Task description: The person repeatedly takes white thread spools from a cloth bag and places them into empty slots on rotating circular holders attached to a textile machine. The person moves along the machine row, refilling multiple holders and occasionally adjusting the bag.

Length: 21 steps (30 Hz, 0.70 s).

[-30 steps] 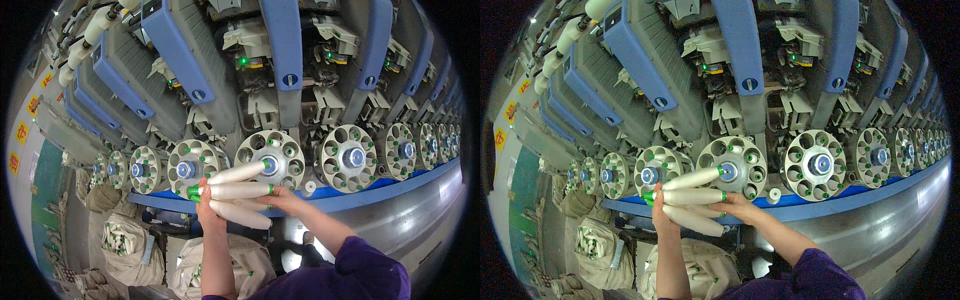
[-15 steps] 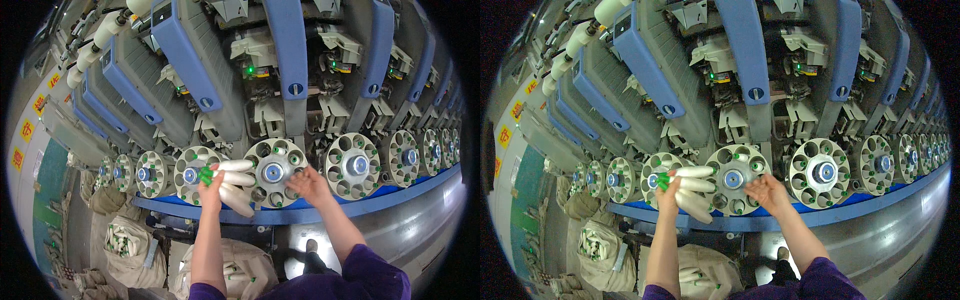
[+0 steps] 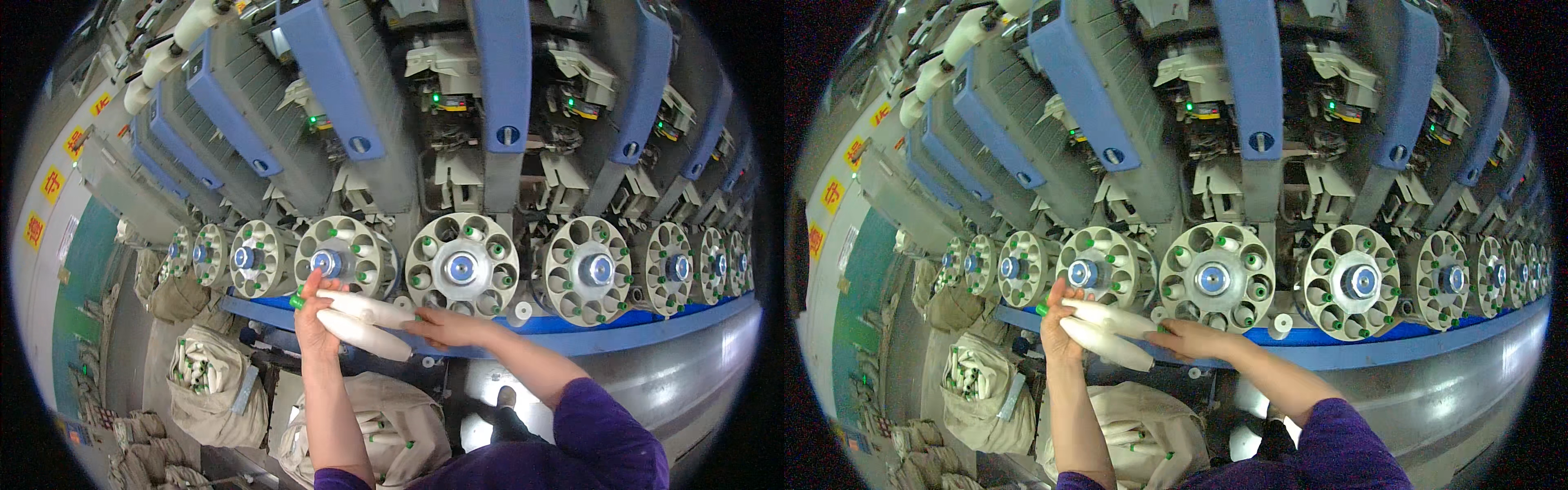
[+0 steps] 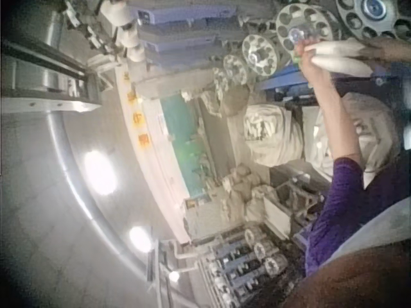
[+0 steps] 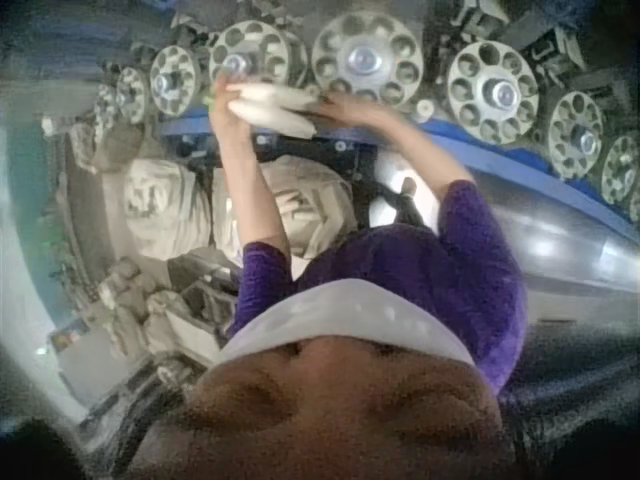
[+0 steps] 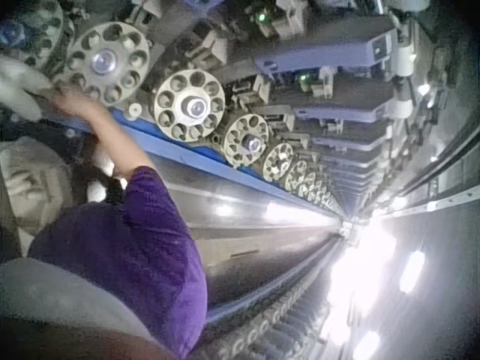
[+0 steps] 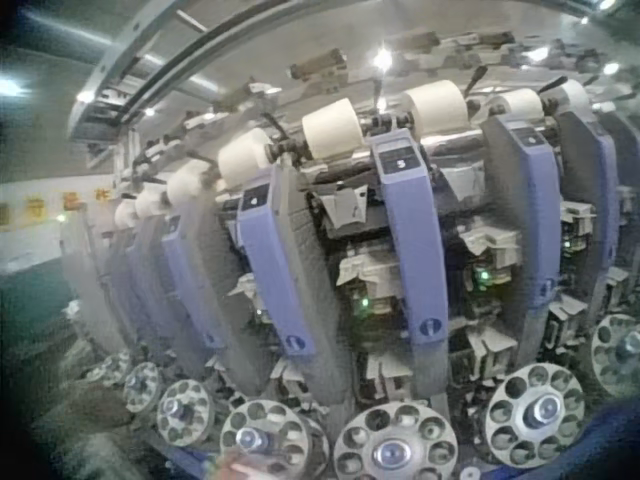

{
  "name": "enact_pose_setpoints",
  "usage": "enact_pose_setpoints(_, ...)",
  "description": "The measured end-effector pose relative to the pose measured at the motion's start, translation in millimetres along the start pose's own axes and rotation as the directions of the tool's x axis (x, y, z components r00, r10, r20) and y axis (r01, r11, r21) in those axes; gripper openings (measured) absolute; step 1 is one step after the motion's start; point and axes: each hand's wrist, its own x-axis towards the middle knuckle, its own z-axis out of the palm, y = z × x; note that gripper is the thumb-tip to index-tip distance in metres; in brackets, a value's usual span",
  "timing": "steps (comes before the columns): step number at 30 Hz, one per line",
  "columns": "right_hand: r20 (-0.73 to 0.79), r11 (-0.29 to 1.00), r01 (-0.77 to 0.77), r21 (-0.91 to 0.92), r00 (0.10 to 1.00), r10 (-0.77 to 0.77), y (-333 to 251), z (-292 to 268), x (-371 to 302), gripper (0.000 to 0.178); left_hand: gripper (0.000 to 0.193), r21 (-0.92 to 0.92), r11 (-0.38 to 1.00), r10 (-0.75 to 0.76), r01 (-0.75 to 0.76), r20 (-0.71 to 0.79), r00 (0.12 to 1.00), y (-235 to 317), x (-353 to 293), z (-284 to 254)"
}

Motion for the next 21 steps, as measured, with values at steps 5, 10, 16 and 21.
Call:
enact_pose_setpoints(5, -0.234, 0.969, -0.152, 0.197, 0.952, 0.197, 66.3, -19.6, -9.3, 0.03, 0.057, -0.074, 0.997, 0.019, -0.027, -0.107, 0.994, -9.5, -15.8, -23.9)
enact_pose_setpoints(10, -0.488, 0.122, 0.474, 0.872, 0.825, 0.284, 86.6, -80.1, -42.5, 0.027, 0.053, 0.058, 0.998, 0.028, -0.017, -0.194, 0.981, -42.1, -21.3, -27.0)
enact_pose_setpoints(16, -0.748, 0.785, 0.35, 0.511, 0.631, 0.206, 31.8, -75.9, -58.8, 0.025, 0.05, 0.031, 0.999, 0.016, -0.009, -0.221, 0.975, -66.4, -22.7, -11.9)
enact_pose_setpoints(21, 0.07, 0.947, -0.023, 0.321, 0.998, 0.0, 35.2, -54.3, -39.8, 0.045, 0.052, -0.161, 0.986, -0.073, 0.051, -0.137, 0.988, -64.0, -22.2, -16.3)
